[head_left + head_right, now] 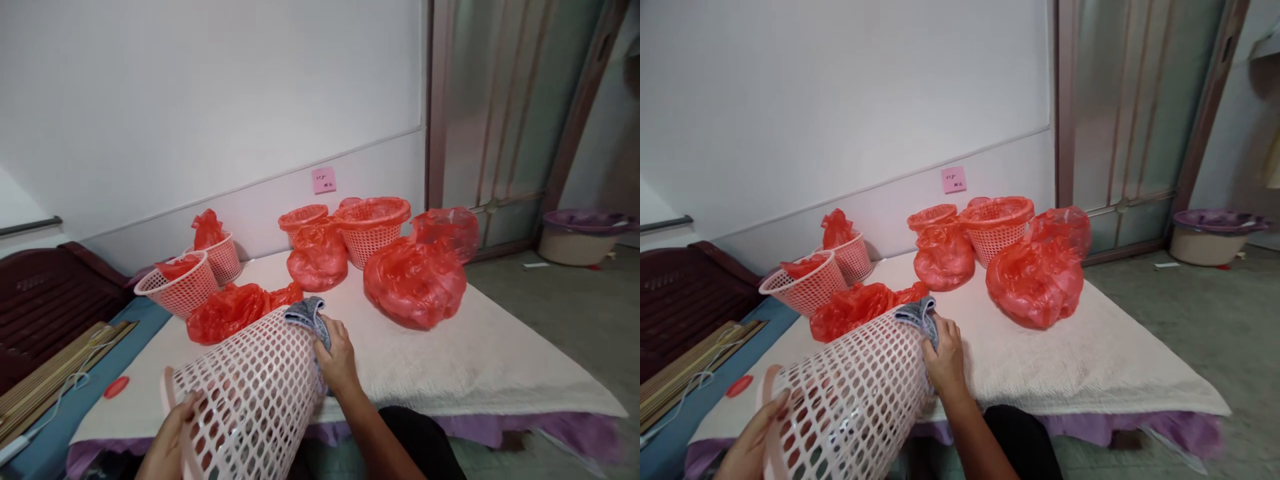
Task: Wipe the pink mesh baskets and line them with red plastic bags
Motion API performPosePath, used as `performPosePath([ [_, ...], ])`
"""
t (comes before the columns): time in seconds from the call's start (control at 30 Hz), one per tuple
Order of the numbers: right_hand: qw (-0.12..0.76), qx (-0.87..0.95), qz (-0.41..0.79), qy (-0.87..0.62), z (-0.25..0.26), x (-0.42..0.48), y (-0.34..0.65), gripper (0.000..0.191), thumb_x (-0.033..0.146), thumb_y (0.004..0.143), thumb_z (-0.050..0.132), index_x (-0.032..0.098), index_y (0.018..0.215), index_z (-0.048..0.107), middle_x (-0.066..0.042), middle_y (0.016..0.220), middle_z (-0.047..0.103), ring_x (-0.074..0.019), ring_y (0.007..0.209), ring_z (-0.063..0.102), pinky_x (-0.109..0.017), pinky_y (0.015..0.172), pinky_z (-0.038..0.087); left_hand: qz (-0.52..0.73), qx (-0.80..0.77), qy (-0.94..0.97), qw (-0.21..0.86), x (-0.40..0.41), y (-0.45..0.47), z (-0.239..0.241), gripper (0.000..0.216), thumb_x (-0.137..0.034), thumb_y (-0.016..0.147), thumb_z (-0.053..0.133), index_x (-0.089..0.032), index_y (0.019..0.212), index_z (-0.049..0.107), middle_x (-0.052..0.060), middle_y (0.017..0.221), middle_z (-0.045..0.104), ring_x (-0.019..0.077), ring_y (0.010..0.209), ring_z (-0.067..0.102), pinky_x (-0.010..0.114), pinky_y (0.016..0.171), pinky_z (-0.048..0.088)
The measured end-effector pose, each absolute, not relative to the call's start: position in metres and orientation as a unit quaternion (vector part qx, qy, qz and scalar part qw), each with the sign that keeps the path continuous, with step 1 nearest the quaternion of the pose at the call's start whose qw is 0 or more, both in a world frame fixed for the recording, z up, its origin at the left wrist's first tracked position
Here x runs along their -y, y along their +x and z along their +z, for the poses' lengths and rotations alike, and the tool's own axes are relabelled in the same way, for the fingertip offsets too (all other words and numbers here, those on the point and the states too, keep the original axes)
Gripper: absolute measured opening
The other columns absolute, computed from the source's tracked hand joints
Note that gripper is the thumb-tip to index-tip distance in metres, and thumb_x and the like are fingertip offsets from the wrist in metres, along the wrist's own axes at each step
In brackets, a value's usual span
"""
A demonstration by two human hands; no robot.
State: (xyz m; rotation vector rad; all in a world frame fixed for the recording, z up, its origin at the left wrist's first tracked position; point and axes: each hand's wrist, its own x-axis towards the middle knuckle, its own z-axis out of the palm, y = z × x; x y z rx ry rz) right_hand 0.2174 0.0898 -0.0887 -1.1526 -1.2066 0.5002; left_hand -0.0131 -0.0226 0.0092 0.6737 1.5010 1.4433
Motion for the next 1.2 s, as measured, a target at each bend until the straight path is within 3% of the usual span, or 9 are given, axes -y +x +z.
performPosePath([
  [0.17, 0.643, 0.492, 0.320, -0.492, -0.100, -0.103, 0.227, 0.036, 0.033, 0.084, 0.052, 0.017, 0.115, 0.060, -0.007, 0.104, 0.070, -0.0227, 0.093, 0.064, -0.036, 0.085, 0.048, 0.598, -0.557, 0.255, 0.517, 0.010, 0.032, 0.042, 0.056, -0.026, 0.083, 0.061, -0.022, 0.137, 0.050, 0.010, 0.112, 0.074, 0.0324, 0.114, 0.063, 0.050, 0.102, 0.046],
  [0.33, 0.662, 0.438, 0.345, -0.500, -0.104, -0.107, 0.224, 0.030, 0.033, 0.084, 0.047, 0.016, 0.102, 0.064, -0.005, 0.090, 0.071, -0.0226, 0.085, 0.064, -0.035, 0.080, 0.050, 0.558, -0.603, 0.263, 0.506, 0.013, 0.056, 0.043, 0.063, -0.031, 0.074, 0.074, -0.025, 0.133, 0.053, 0.009, 0.112, 0.073, 0.0331, 0.112, 0.064, 0.050, 0.101, 0.046],
  [0.5, 0.693, 0.433, 0.288, -0.499, -0.086, -0.081, 0.218, 0.037, 0.026, 0.081, 0.044, 0.019, 0.112, 0.063, -0.009, 0.114, 0.063, -0.0248, 0.111, 0.055, -0.041, 0.100, 0.040, 0.582, -0.570, 0.239, 0.528, 0.012, 0.061, 0.056, 0.048, -0.038, 0.082, 0.062, -0.019, 0.126, 0.060, 0.012, 0.107, 0.075, 0.0335, 0.110, 0.065, 0.050, 0.097, 0.049],
  [0.57, 0.697, 0.471, 0.238, -0.487, -0.075, -0.059, 0.205, 0.038, 0.020, 0.079, 0.043, 0.021, 0.111, 0.063, -0.009, 0.115, 0.060, -0.0243, 0.112, 0.054, -0.042, 0.100, 0.041, 0.602, -0.546, 0.238, 0.532, 0.006, 0.062, 0.060, 0.044, -0.036, 0.084, 0.057, -0.016, 0.122, 0.063, 0.013, 0.102, 0.076, 0.0334, 0.108, 0.066, 0.050, 0.096, 0.050],
  [0.7, 0.704, 0.600, 0.120, -0.361, -0.058, -0.006, 0.143, 0.023, 0.023, 0.079, 0.048, 0.022, 0.096, 0.063, -0.010, 0.107, 0.061, -0.0251, 0.098, 0.059, -0.043, 0.085, 0.050, 0.639, -0.511, 0.276, 0.504, -0.007, 0.059, 0.056, 0.038, -0.027, 0.083, 0.056, -0.015, 0.119, 0.065, 0.006, 0.095, 0.077, 0.0302, 0.108, 0.067, 0.042, 0.096, 0.052],
  [0.8, 0.816, 0.440, 0.087, -0.364, -0.055, 0.018, 0.102, 0.020, 0.018, 0.084, 0.044, 0.025, 0.096, 0.058, -0.002, 0.075, 0.060, -0.0176, 0.066, 0.058, -0.032, 0.061, 0.051, 0.674, -0.505, 0.268, 0.468, -0.012, 0.050, 0.051, 0.042, -0.024, 0.083, 0.058, -0.024, 0.124, 0.061, -0.004, 0.089, 0.078, 0.0232, 0.111, 0.065, 0.031, 0.096, 0.052],
  [0.97, 0.692, 0.604, -0.053, -0.391, -0.073, -0.009, 0.142, 0.038, 0.009, 0.077, 0.050, 0.026, 0.109, 0.061, -0.008, 0.111, 0.062, -0.0248, 0.101, 0.058, -0.045, 0.085, 0.051, 0.659, -0.490, 0.208, 0.531, -0.004, 0.042, 0.050, 0.039, -0.031, 0.086, 0.050, -0.018, 0.120, 0.064, 0.004, 0.091, 0.077, 0.0287, 0.104, 0.068, 0.042, 0.094, 0.053],
  [1.1, 0.663, 0.518, 0.082, -0.535, -0.091, -0.062, 0.200, 0.035, 0.013, 0.084, 0.042, 0.018, 0.112, 0.062, -0.012, 0.109, 0.061, -0.0260, 0.108, 0.055, -0.047, 0.093, 0.047, 0.656, -0.482, 0.180, 0.553, 0.004, 0.042, 0.053, 0.038, -0.035, 0.082, 0.053, -0.021, 0.115, 0.066, 0.007, 0.090, 0.077, 0.0306, 0.102, 0.069, 0.046, 0.091, 0.054],
  [1.2, 0.677, 0.474, 0.156, -0.541, -0.091, -0.069, 0.206, 0.032, 0.017, 0.088, 0.039, 0.018, 0.111, 0.061, -0.009, 0.102, 0.063, -0.0222, 0.100, 0.059, -0.039, 0.089, 0.050, 0.678, -0.445, 0.179, 0.557, 0.002, 0.045, 0.056, 0.035, -0.034, 0.082, 0.053, -0.018, 0.110, 0.067, 0.008, 0.091, 0.076, 0.0300, 0.100, 0.069, 0.046, 0.090, 0.054],
])
